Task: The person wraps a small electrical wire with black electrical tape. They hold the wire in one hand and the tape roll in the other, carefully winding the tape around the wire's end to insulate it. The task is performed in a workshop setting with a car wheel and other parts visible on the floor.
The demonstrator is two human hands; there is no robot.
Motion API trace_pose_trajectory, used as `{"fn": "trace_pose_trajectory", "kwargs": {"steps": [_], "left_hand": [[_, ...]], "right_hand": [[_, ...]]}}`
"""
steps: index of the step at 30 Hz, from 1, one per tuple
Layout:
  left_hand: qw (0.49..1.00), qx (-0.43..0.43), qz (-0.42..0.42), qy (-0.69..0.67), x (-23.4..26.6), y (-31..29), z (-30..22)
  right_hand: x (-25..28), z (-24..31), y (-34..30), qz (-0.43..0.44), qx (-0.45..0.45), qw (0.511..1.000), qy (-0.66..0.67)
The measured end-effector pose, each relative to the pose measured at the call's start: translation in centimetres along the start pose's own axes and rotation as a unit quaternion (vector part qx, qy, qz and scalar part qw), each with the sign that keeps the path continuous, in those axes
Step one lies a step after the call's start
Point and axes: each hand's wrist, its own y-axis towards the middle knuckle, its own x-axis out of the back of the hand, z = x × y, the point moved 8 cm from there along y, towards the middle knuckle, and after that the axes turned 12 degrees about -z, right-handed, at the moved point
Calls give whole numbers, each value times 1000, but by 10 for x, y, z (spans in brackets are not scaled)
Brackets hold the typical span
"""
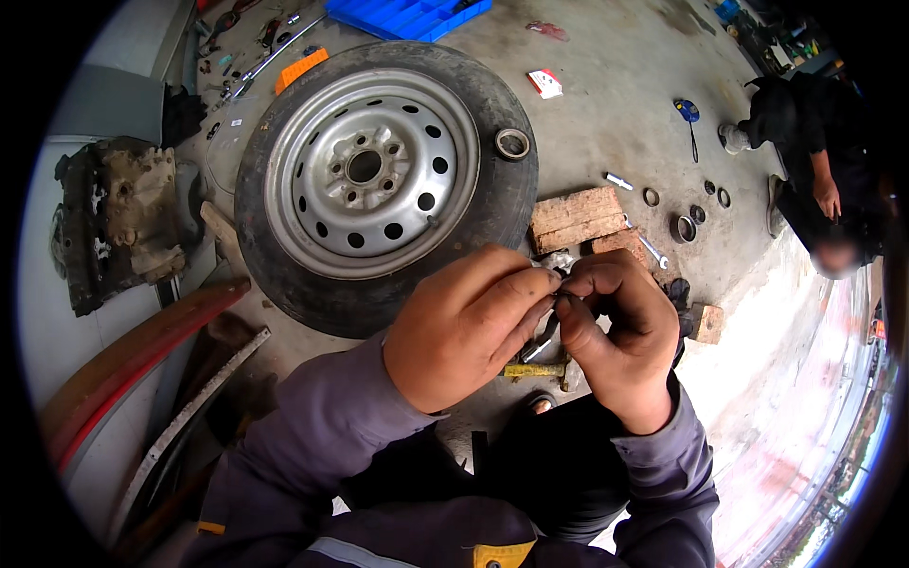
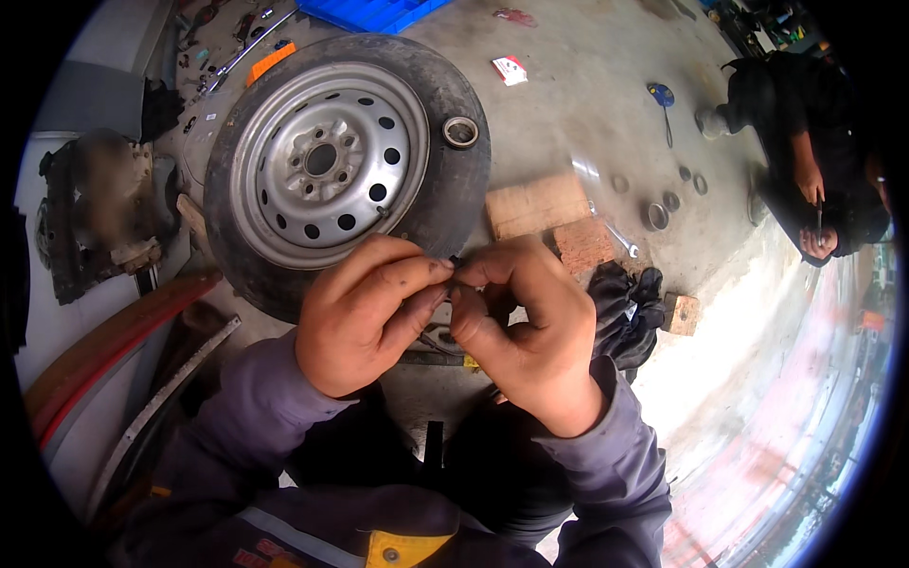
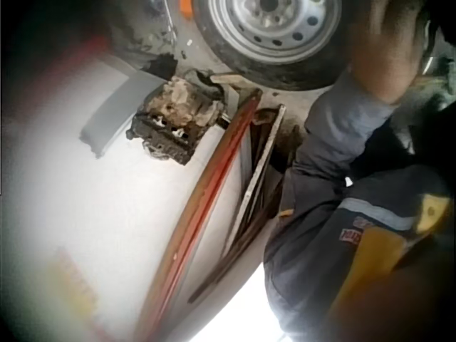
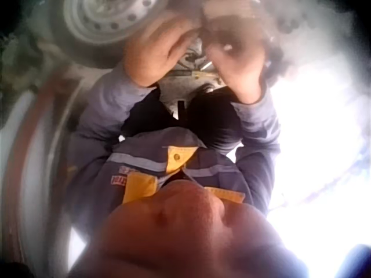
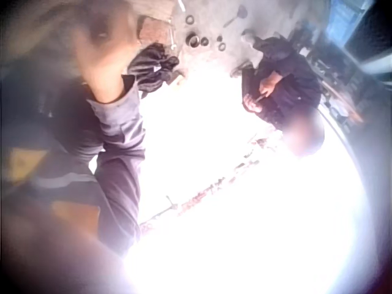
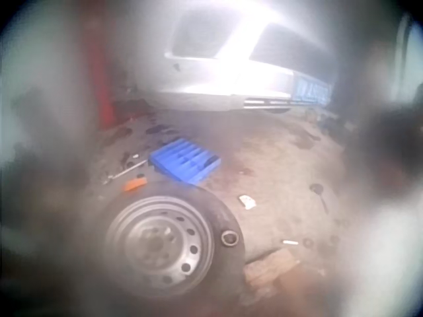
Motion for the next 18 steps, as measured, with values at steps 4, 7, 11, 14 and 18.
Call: {"fn": "trace_pose_trajectory", "kwargs": {"steps": [4, 7, 11, 14, 18], "left_hand": [[999, 38, 8, -30, -4, -3, 7], [990, 113, 21, -77, -8, -1, 18], [795, 401, -9, -455, -27, -26, 39], [722, 477, 34, -500, -40, -32, 44], [712, 470, 74, -517, -43, -35, 44]], "right_hand": [[-2, 9, 1, -20, 60, 998, -6], [5, 16, 4, -73, 144, 984, -75], [7, -6, 10, -63, 58, 996, -24], [19, 19, 6, -40, 157, 983, -86], [0, 23, 1, 1, 121, 991, -59]]}}
